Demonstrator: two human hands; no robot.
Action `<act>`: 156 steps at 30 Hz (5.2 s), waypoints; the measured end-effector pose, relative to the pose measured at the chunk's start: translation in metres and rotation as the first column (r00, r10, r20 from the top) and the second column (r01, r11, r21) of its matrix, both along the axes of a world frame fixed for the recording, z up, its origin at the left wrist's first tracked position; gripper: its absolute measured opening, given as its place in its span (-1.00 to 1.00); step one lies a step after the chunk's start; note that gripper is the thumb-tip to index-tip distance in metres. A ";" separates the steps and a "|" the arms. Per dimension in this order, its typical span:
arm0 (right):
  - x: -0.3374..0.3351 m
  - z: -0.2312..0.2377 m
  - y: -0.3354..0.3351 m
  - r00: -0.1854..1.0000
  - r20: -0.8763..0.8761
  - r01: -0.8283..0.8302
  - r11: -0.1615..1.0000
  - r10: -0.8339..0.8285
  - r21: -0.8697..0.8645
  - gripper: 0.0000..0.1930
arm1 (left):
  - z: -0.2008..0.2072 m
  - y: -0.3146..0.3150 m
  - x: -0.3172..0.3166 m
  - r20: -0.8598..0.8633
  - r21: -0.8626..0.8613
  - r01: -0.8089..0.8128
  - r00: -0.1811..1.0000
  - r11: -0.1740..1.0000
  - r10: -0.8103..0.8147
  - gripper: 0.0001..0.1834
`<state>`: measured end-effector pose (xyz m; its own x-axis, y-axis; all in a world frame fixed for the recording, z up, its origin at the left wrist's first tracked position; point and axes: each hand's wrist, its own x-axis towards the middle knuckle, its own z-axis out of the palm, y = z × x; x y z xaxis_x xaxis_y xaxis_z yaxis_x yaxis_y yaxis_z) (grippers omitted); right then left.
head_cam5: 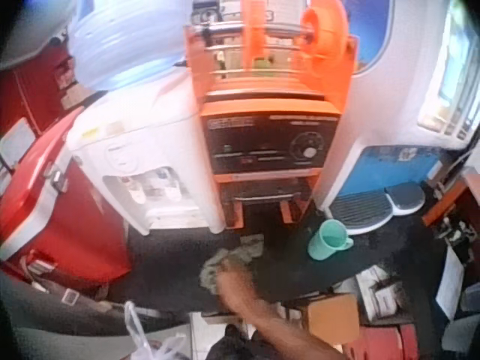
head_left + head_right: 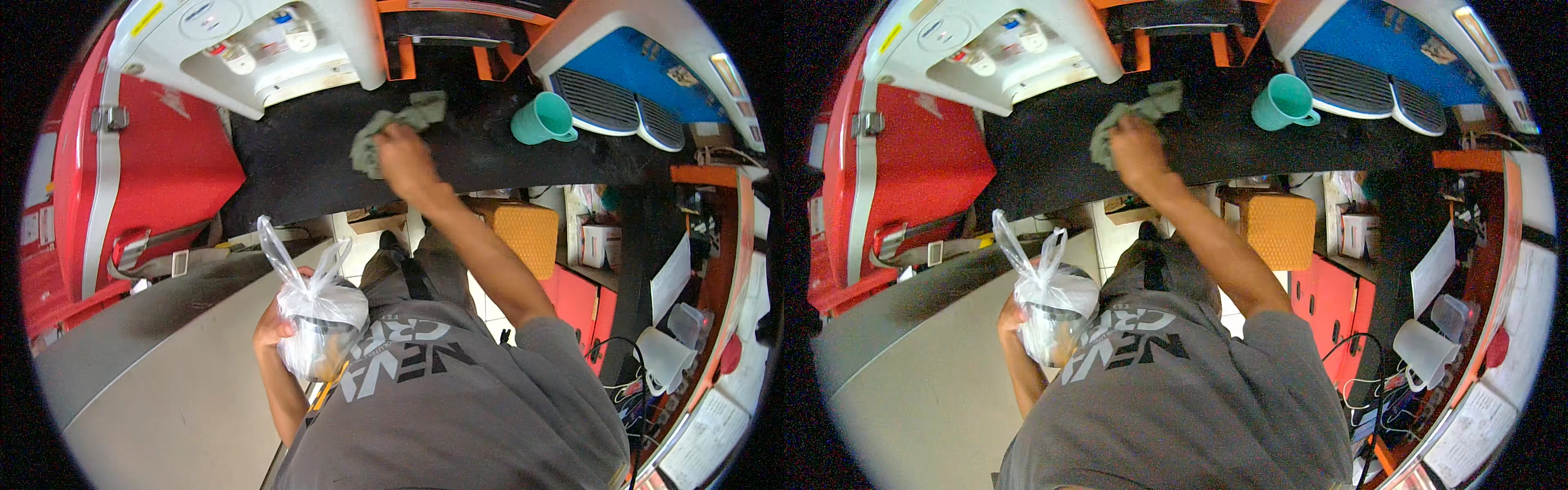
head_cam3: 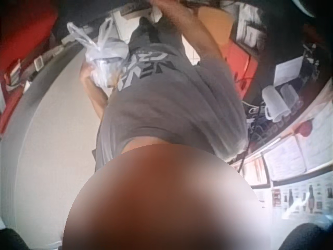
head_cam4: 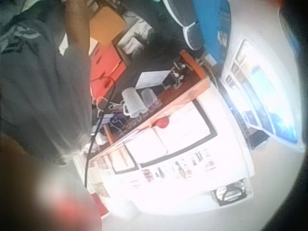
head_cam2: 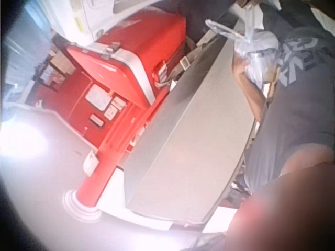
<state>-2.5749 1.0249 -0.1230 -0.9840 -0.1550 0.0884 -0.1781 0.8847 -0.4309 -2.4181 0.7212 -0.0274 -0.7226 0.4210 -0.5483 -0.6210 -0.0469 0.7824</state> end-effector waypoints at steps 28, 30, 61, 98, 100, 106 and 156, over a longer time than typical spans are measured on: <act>0.132 0.009 0.103 0.959 0.106 0.280 0.934 -0.263 -0.221 -0.57 | -0.065 -0.058 0.047 0.232 0.204 -0.018 0.972 0.979 -0.030 0.40; 0.170 0.001 0.106 0.969 0.061 0.248 0.937 -0.240 -0.247 -0.57 | -0.074 -0.065 0.056 0.232 0.275 0.029 0.968 0.961 -0.095 0.42; 1.288 0.099 -0.273 -0.759 0.266 -0.293 -0.052 -0.595 -0.955 -0.55 | -0.044 0.243 0.616 0.154 0.306 0.906 -0.349 -0.291 -0.924 -0.34; 2.733 0.136 -0.047 -0.827 0.050 0.499 -0.773 -0.559 -0.392 -0.57 | -0.080 0.547 2.137 0.202 0.232 0.801 -0.594 -0.551 -0.779 -0.32; 2.817 0.121 -0.032 -0.842 0.065 0.441 -0.752 -0.536 -0.490 -0.57 | -0.085 0.573 2.212 0.192 0.242 0.800 -0.594 -0.548 -0.781 -0.32; 3.022 0.142 -0.041 -0.967 -0.056 0.242 -0.822 -0.250 -0.515 -0.68 | -0.062 0.615 2.412 0.181 0.277 0.757 -0.645 -0.591 -0.742 -0.31; 3.596 -0.015 -0.551 -0.072 0.363 0.261 0.369 0.929 -0.892 -0.67 | -0.025 0.490 3.660 0.222 0.196 0.213 -0.960 -0.957 -0.168 -0.24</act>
<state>1.0210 0.4735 -0.1384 -0.0544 -0.9686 -0.2428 0.6583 0.1480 -0.7381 1.2416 1.2108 -0.0519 0.6853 -0.4104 -0.6017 0.7269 0.3336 0.6003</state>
